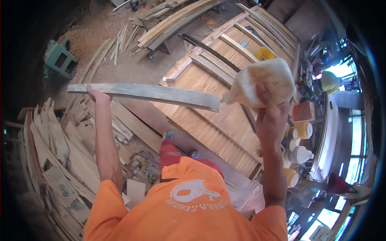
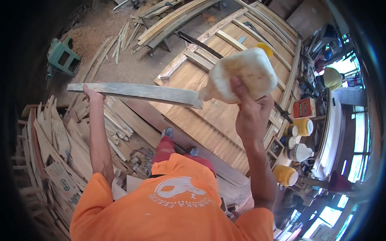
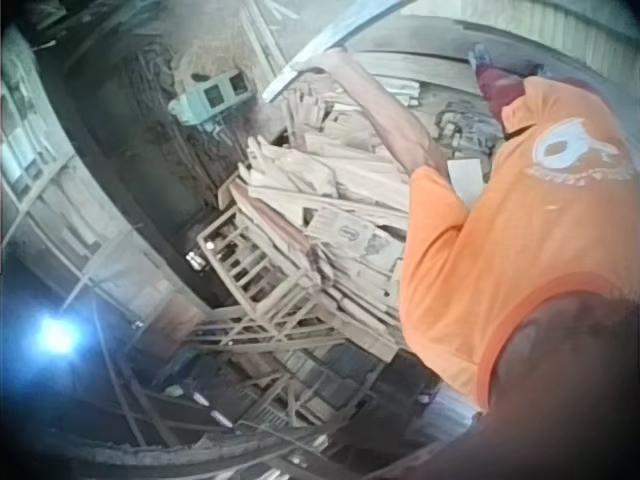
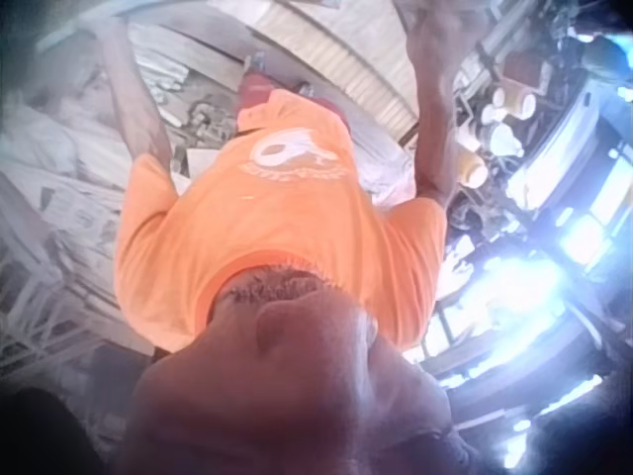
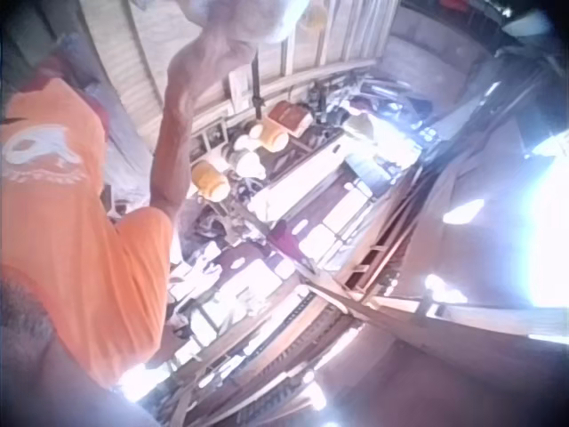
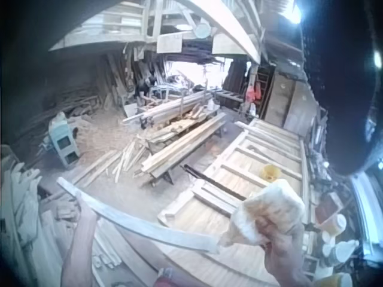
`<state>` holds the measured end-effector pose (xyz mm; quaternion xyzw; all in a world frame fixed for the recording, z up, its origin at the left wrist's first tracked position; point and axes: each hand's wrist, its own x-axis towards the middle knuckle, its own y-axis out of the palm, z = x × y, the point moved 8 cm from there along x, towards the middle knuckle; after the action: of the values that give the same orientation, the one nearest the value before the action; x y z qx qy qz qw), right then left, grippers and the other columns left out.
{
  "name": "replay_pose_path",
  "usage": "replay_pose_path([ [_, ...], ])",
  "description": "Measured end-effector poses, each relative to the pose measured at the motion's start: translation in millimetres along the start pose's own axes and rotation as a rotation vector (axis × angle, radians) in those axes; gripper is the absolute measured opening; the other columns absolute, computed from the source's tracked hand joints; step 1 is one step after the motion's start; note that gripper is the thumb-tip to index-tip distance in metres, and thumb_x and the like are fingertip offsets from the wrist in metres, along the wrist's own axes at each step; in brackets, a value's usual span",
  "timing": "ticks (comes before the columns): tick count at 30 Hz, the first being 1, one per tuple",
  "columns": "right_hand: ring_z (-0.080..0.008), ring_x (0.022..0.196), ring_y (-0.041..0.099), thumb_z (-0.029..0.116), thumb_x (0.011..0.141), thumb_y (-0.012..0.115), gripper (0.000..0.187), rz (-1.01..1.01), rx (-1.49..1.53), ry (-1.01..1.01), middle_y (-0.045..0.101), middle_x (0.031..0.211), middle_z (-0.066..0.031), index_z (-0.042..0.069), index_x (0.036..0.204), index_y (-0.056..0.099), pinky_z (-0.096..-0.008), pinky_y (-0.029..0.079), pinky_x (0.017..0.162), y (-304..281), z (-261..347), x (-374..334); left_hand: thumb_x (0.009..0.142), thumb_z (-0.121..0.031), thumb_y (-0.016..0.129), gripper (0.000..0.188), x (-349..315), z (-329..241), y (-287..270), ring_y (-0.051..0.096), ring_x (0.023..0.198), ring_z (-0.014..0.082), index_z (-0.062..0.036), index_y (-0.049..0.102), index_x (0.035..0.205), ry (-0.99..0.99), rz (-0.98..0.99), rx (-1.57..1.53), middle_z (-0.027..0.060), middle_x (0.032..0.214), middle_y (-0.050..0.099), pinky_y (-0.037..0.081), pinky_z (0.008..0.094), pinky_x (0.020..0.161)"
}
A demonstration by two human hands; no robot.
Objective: The person aligns wooden pieces on a workbench to form a rectangular frame, trims one piece with a saw, secures the joints by hammering nails from a yellow container, and applies glue to the end of a long wooden board.
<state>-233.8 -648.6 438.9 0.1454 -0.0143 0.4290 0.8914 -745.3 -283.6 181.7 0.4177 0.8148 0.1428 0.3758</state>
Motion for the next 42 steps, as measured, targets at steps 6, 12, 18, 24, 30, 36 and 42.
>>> replay_pose_path([
  [6,-0.0131,0.106,0.071,0.012,0.092,0.085,0.04,0.167,-0.21,-0.119,0.077,0.116,-0.0058,0.001,0.128,0.072,-0.0324,0.055,0.096,41,0,9,0.102,-0.065,0.044,0.067,-15,30,-41,0.069,0.096,0.0356,-0.0081,0.056,0.135,-0.038,-0.191,0.041,0.0141,0.116,0.068,0.057,0.0604,0.092],
  [12,-0.0134,0.106,0.072,0.009,0.088,0.088,0.043,0.155,-0.226,-0.139,0.078,0.117,-0.0062,0.001,0.127,0.072,-0.033,0.056,0.095,46,-1,8,0.102,-0.062,0.049,0.068,-16,31,-54,0.068,0.106,0.0342,-0.008,0.054,0.144,-0.028,-0.201,-0.029,0.0149,0.122,0.067,0.057,0.0572,0.094],
  [18,-0.0141,0.104,0.073,0.009,0.087,0.088,0.043,0.151,-0.329,-0.131,0.078,0.114,-0.0063,0.001,0.127,0.073,-0.0323,0.056,0.094,34,0,9,0.099,-0.059,0.053,0.069,-14,30,-61,0.068,0.104,0.0386,-0.0046,0.053,0.141,-0.032,-0.192,-0.039,0.0163,0.122,0.067,0.056,0.0608,0.093],
  [24,-0.0135,0.101,0.072,0.009,0.088,0.088,0.04,0.141,-0.212,-0.118,0.078,0.114,-0.0057,0.001,0.124,0.074,-0.0326,0.056,0.092,25,0,11,0.102,-0.068,0.039,0.07,-16,29,-60,0.069,0.099,0.0352,-0.006,0.06,0.126,-0.044,-0.184,0.05,0.016,0.11,0.071,0.055,0.0579,0.095],
  [30,-0.0133,0.101,0.072,0.009,0.088,0.087,0.04,0.139,-0.262,-0.078,0.078,0.112,-0.0057,0.0,0.124,0.074,-0.0321,0.056,0.091,17,-7,17,0.102,-0.069,0.037,0.069,-16,36,-59,0.07,0.096,0.0322,-0.0073,0.063,0.12,-0.08,-0.136,0.052,0.0136,0.101,0.073,0.056,0.0549,0.093],
  [36,-0.0144,0.102,0.071,0.01,0.091,0.085,0.034,0.057,-0.072,-0.096,0.078,0.111,-0.0072,-0.002,0.121,0.074,-0.0312,0.056,0.089,-2,-5,4,0.102,-0.07,0.035,0.07,-16,35,-69,0.07,0.097,0.0318,-0.0078,0.063,0.12,-0.103,-0.166,0.062,0.0122,0.104,0.073,0.056,0.0547,0.093],
  [42,-0.0133,0.1,0.071,0.015,0.095,0.082,0.032,-0.04,-0.125,-0.163,0.077,0.109,-0.0064,-0.003,0.121,0.074,-0.0314,0.056,0.088,-9,-4,-14,0.101,-0.07,0.037,0.071,-20,40,-60,0.07,0.101,0.0326,-0.0087,0.062,0.125,-0.116,-0.148,-0.007,0.0124,0.11,0.072,0.056,0.055,0.096],
])
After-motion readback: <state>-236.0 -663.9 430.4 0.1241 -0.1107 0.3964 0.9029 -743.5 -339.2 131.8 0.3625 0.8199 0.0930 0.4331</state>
